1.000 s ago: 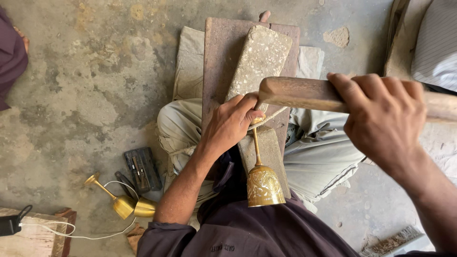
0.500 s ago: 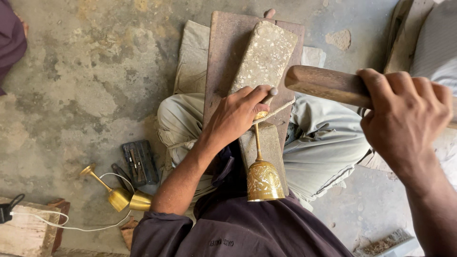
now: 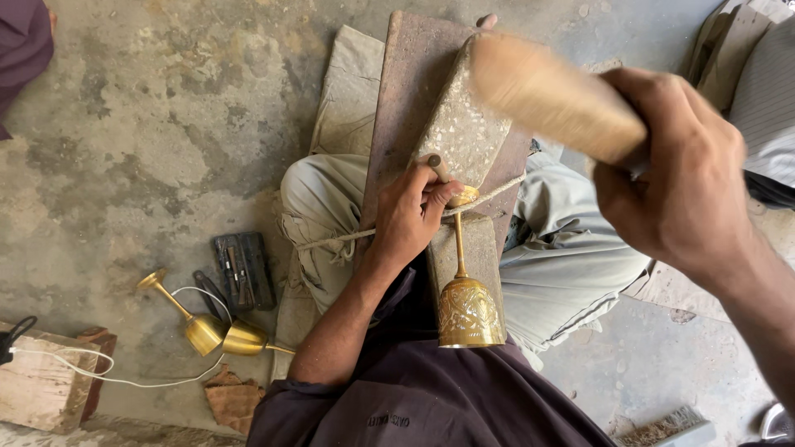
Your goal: The person sits on the floor and shapes a brass goblet-like object held against a stone block, holding a punch to the metal and striking it with a wooden mallet. They reposition the punch and rotate the piece between strikes while continuing to hammer.
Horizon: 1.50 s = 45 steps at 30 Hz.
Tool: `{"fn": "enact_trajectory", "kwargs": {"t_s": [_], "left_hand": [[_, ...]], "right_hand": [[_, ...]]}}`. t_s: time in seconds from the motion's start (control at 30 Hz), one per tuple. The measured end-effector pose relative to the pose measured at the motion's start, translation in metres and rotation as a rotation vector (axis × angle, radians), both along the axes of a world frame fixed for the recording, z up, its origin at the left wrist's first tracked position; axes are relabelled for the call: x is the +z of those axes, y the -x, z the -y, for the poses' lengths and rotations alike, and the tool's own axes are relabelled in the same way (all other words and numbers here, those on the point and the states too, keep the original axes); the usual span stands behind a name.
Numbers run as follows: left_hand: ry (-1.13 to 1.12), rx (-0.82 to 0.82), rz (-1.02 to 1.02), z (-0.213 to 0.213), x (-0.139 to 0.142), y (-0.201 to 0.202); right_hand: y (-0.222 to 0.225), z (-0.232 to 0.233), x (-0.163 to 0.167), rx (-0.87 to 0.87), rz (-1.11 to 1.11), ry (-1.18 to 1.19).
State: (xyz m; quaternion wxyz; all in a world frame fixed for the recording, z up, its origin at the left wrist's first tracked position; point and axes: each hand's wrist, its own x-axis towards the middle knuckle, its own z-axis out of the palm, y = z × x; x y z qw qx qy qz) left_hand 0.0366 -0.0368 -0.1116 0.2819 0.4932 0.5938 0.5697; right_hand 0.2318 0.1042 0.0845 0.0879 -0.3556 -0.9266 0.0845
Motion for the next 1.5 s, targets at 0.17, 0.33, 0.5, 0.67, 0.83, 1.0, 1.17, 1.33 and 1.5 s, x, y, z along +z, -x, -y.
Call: {"fn": "enact_trajectory", "kwargs": {"t_s": [0.17, 0.33, 0.5, 0.67, 0.83, 1.0, 1.17, 1.33, 1.5], "left_hand": [[-0.050, -0.015, -0.018, -0.003, 0.001, 0.001], [-0.053, -0.005, -0.035, -0.004, 0.004, 0.001], [-0.049, -0.023, -0.032, -0.005, 0.005, 0.002], [-0.028, -0.039, -0.024, -0.005, 0.005, 0.002], [-0.032, -0.060, -0.047, -0.005, 0.004, 0.003], [-0.038, -0.059, -0.089, -0.004, 0.005, 0.005], [-0.065, -0.041, -0.140, -0.005, 0.007, 0.006], [-0.036, -0.079, -0.094, -0.004, 0.009, 0.009], [-0.062, -0.108, -0.096, -0.003, 0.009, 0.011]], "right_hand": [[0.024, 0.001, 0.017, 0.317, 0.468, -0.712], [0.026, -0.003, 0.022, 0.256, 0.400, -0.481], [0.025, -0.003, 0.018, 0.173, 0.297, -0.265], [0.017, 0.002, 0.019, 0.127, 0.386, -0.318], [0.018, 0.006, 0.018, 0.141, 0.406, -0.338], [0.026, 0.015, 0.025, 0.171, 0.618, -0.559], [0.031, 0.020, 0.032, 0.182, 0.586, -0.594], [0.021, 0.019, 0.024, 0.163, 0.653, -0.588], [0.010, 0.017, 0.013, 0.098, 0.477, -0.371]]}}
